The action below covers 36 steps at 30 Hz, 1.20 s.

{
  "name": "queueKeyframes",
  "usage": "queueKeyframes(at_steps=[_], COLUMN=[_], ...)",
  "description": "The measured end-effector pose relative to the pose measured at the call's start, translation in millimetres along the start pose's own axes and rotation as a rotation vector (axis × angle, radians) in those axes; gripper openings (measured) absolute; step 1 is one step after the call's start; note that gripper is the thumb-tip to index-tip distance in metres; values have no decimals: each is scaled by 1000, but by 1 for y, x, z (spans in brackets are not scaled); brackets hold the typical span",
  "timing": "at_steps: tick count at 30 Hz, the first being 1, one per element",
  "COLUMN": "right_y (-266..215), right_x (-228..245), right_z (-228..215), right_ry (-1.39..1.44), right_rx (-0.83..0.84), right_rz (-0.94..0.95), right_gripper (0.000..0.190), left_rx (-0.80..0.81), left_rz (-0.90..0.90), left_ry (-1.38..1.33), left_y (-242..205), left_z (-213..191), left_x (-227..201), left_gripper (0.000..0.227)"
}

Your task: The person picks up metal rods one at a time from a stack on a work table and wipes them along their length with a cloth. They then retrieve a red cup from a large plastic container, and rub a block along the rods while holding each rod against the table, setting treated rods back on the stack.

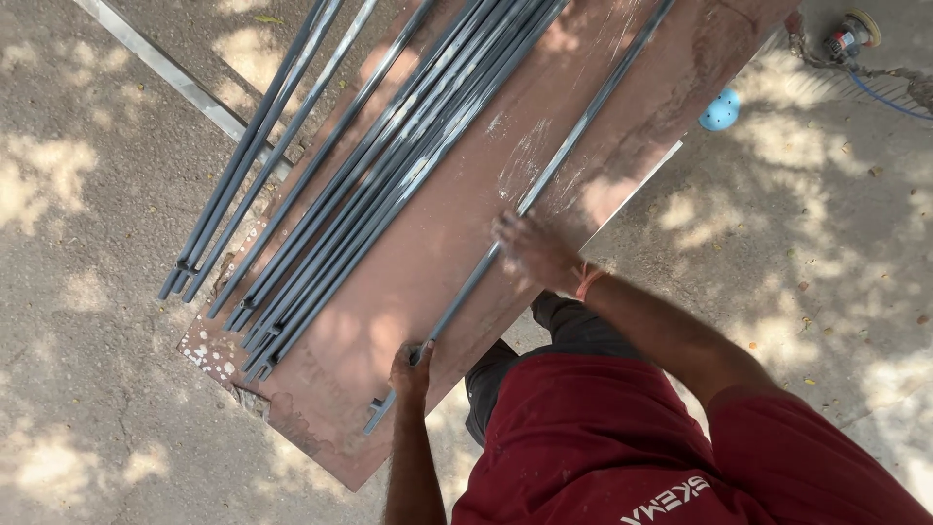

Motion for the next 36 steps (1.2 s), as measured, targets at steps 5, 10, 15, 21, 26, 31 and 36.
queueKeyframes(at_steps=[5, 10, 15, 21, 26, 31, 36], right_y=[30, 33, -22, 15, 39, 12, -20], right_x=[-211, -171, 43, -67, -216, -78, 43], right_z=[-22, 3, 49, -5, -5, 10, 63], right_ry=[-250, 1, 309, -434, -13, -369, 60], right_rx=[-34, -297, -360, 125, -160, 33, -233], right_rz=[456, 440, -36, 121, 425, 431, -66], right_gripper=[69, 72, 56, 56, 65, 73, 64], left_rx=[4, 23, 68, 34, 42, 53, 48], left_rz=[-18, -87, -167, -77, -92, -104, -107], left_ry=[79, 105, 1, 107, 66, 84, 39], left_y=[-6, 2, -8, 1, -1, 2, -1], left_z=[-5, 1, 2, 2, 2, -3, -8], left_x=[-5, 12, 4, 9, 14, 7, 0], left_gripper=[34, 37, 36, 35, 38, 40, 46])
Point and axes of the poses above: each hand's wrist, its own y-axis towards the middle knuckle, its own z-axis out of the palm, x = y × z, the point moved 9 cm from there along y, towards the middle knuckle, and after that the axes turned 11 degrees about z, right-handed, at the moved point
